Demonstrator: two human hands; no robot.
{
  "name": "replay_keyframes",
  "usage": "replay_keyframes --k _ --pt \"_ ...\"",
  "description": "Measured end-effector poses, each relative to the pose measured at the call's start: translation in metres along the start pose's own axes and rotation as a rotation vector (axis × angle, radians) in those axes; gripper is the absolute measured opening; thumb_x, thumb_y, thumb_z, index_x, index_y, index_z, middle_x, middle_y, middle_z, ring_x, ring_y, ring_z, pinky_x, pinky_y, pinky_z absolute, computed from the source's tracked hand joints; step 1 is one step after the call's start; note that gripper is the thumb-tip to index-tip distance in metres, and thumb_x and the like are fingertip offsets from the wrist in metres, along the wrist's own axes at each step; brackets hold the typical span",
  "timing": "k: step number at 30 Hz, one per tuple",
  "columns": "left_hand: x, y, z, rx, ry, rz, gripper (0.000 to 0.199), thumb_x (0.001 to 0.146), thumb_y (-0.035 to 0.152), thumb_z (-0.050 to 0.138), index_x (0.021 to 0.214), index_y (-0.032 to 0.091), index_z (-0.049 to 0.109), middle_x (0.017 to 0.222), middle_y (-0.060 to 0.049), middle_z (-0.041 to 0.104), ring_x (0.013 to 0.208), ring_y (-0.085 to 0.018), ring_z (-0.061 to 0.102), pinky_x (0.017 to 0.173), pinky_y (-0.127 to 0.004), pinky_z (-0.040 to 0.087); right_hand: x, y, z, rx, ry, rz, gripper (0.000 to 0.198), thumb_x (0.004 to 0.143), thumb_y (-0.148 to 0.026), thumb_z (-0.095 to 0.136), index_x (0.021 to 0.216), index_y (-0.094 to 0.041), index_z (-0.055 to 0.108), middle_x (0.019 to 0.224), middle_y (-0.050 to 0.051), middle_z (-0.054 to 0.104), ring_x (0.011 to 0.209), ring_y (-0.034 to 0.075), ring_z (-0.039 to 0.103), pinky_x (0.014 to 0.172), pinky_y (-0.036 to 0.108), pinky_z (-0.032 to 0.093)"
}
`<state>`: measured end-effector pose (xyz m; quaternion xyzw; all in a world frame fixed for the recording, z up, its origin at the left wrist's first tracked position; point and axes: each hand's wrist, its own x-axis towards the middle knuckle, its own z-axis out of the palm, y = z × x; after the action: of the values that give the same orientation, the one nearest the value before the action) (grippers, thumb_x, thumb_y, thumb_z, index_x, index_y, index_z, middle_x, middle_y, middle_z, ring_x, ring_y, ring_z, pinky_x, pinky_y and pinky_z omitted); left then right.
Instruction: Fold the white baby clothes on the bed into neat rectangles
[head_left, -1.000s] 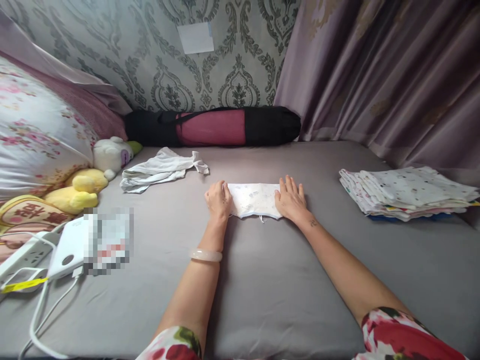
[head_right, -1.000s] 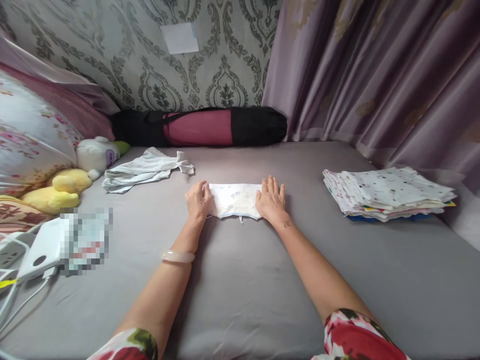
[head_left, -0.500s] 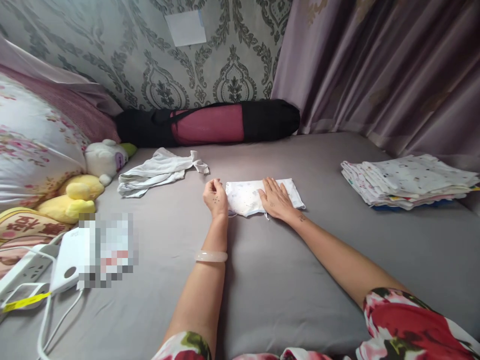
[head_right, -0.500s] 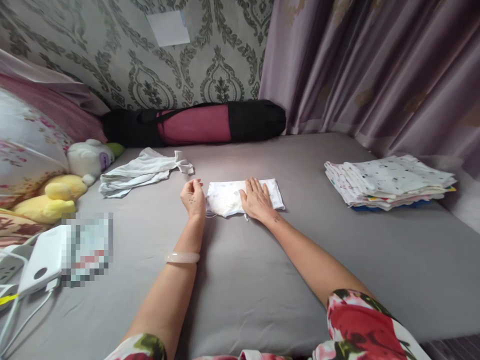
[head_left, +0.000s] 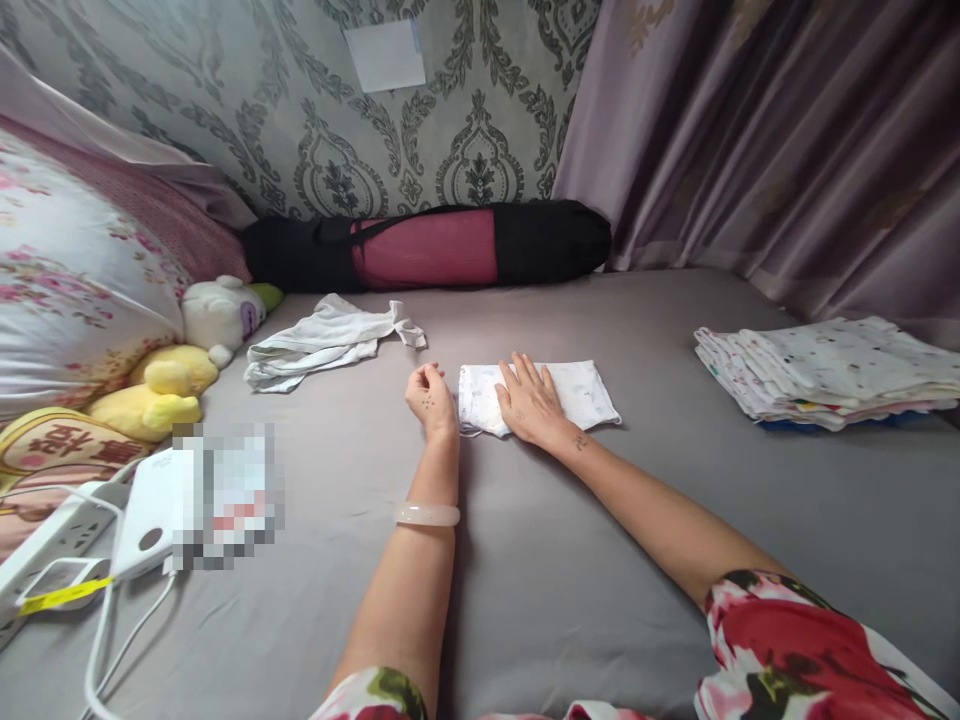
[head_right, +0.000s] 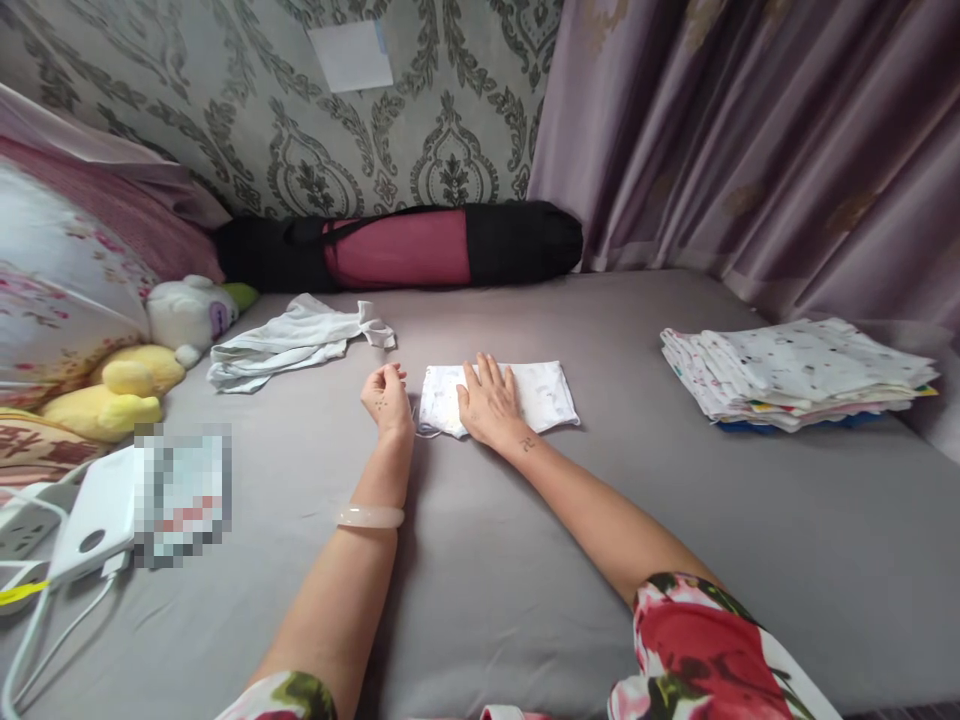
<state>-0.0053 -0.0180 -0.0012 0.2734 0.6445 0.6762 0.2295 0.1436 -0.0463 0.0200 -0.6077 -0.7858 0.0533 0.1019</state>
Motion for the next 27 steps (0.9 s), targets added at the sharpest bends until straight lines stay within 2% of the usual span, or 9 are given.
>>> replay_keyframes --k 6,13,19,23,27 --pt "0.003 -0.005 0.000 0.021 -0.005 0.004 0.023 0.084 0.031 0.045 0.082 0.017 0.063 0.076 -0.004 0.067 0.077 -0.015 0.067 0.073 -0.026 0.051 -0.001 -0.002 0.010 -0.021 0.029 -0.004 0.054 0.099 -0.031 0.026 0.147 -0.010 0.039 0.156 0.013 0.032 0.146 0.026 0.022 0.119 0.047 0.010" --pt "0.002 -0.003 0.000 -0.022 0.006 -0.035 0.021 0.082 0.029 0.047 0.081 0.016 0.063 0.074 -0.004 0.067 0.077 -0.016 0.067 0.075 -0.027 0.051 0.002 -0.005 0.002 -0.032 -0.032 0.006 0.055 0.098 -0.030 0.028 0.147 -0.007 0.039 0.156 0.016 0.032 0.145 0.028 0.023 0.118 0.049 0.013" --pt "0.003 -0.003 0.001 0.017 -0.006 -0.020 0.023 0.082 0.030 0.045 0.081 0.016 0.063 0.078 -0.005 0.068 0.078 -0.016 0.067 0.075 -0.027 0.052 0.007 -0.023 0.000 -0.005 -0.022 -0.040 0.056 0.097 -0.029 0.028 0.145 -0.003 0.039 0.156 0.017 0.031 0.146 0.027 0.022 0.119 0.047 0.009" --pt "0.004 -0.004 0.001 0.032 -0.007 -0.010 0.024 0.082 0.031 0.045 0.081 0.016 0.063 0.076 -0.004 0.067 0.077 -0.016 0.067 0.076 -0.028 0.052 0.009 -0.036 0.006 0.024 -0.021 -0.080 0.058 0.099 -0.034 0.025 0.146 -0.003 0.038 0.156 0.016 0.031 0.146 0.026 0.022 0.119 0.046 0.010" --pt "0.004 -0.004 0.001 0.028 -0.001 -0.010 0.023 0.082 0.031 0.045 0.082 0.016 0.063 0.076 -0.004 0.067 0.078 -0.016 0.067 0.077 -0.029 0.052 0.008 -0.037 0.014 0.016 -0.035 -0.080 0.060 0.100 -0.037 0.023 0.148 -0.003 0.035 0.155 0.017 0.031 0.146 0.025 0.023 0.119 0.045 0.009"
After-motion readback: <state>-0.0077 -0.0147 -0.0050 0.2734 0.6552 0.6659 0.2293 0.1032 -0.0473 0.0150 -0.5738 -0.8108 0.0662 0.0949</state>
